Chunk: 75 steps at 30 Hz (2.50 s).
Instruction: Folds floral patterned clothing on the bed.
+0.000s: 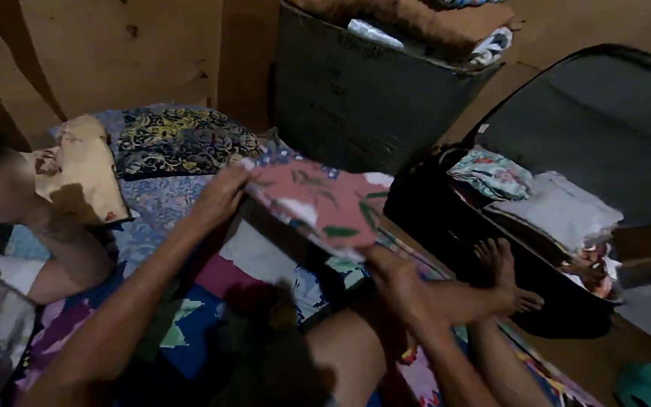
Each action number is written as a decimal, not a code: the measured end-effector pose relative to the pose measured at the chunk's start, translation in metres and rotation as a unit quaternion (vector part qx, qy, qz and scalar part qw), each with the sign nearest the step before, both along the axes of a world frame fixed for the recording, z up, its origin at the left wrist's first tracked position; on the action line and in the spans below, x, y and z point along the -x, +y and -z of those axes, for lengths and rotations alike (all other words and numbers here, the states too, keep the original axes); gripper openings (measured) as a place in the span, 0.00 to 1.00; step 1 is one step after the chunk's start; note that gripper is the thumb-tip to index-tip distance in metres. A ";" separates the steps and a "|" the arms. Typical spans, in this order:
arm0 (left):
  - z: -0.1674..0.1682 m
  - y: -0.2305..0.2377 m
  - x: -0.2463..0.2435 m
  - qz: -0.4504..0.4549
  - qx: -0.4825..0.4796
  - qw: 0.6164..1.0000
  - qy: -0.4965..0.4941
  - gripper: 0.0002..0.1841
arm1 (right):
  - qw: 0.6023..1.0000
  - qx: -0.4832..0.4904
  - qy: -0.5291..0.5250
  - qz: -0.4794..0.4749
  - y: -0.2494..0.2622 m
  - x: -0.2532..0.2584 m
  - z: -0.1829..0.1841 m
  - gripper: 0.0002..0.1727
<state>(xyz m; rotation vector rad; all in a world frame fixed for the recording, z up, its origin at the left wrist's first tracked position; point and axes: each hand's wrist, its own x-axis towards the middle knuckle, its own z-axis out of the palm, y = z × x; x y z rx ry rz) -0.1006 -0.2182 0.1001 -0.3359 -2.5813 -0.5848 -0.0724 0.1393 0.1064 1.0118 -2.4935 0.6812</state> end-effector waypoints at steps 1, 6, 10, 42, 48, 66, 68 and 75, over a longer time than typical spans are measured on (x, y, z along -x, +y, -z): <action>0.055 -0.015 -0.001 0.008 0.017 1.000 -0.014 0.16 | 0.998 -0.037 -0.056 -0.009 -0.009 -0.008 0.024 0.10; 0.176 -0.018 -0.051 -0.032 -0.002 0.988 -0.153 0.16 | 0.900 -0.238 -0.362 -0.048 -0.047 -0.015 0.082 0.19; 0.147 0.035 -0.066 0.003 0.068 0.985 -0.160 0.31 | 0.889 -0.254 -0.381 -0.033 -0.054 -0.015 0.078 0.17; 0.080 0.114 -0.085 0.090 -0.218 0.963 -0.130 0.16 | 0.476 0.596 -0.605 0.226 -0.055 0.101 0.092 0.05; 0.087 0.130 -0.082 0.138 -0.231 0.950 -0.161 0.17 | 0.473 0.599 -0.613 0.206 -0.041 0.105 0.089 0.11; 0.116 0.177 -0.098 0.166 -0.313 0.908 -0.224 0.20 | 0.590 0.531 -0.485 0.367 -0.010 0.108 0.077 0.07; 0.118 0.176 -0.101 0.091 -0.376 0.887 -0.252 0.21 | 0.598 0.509 -0.487 0.381 -0.018 0.109 0.077 0.04; 0.108 0.126 -0.087 -0.131 -0.608 0.766 -0.164 0.19 | 0.661 0.523 -0.514 0.159 -0.081 0.134 0.045 0.14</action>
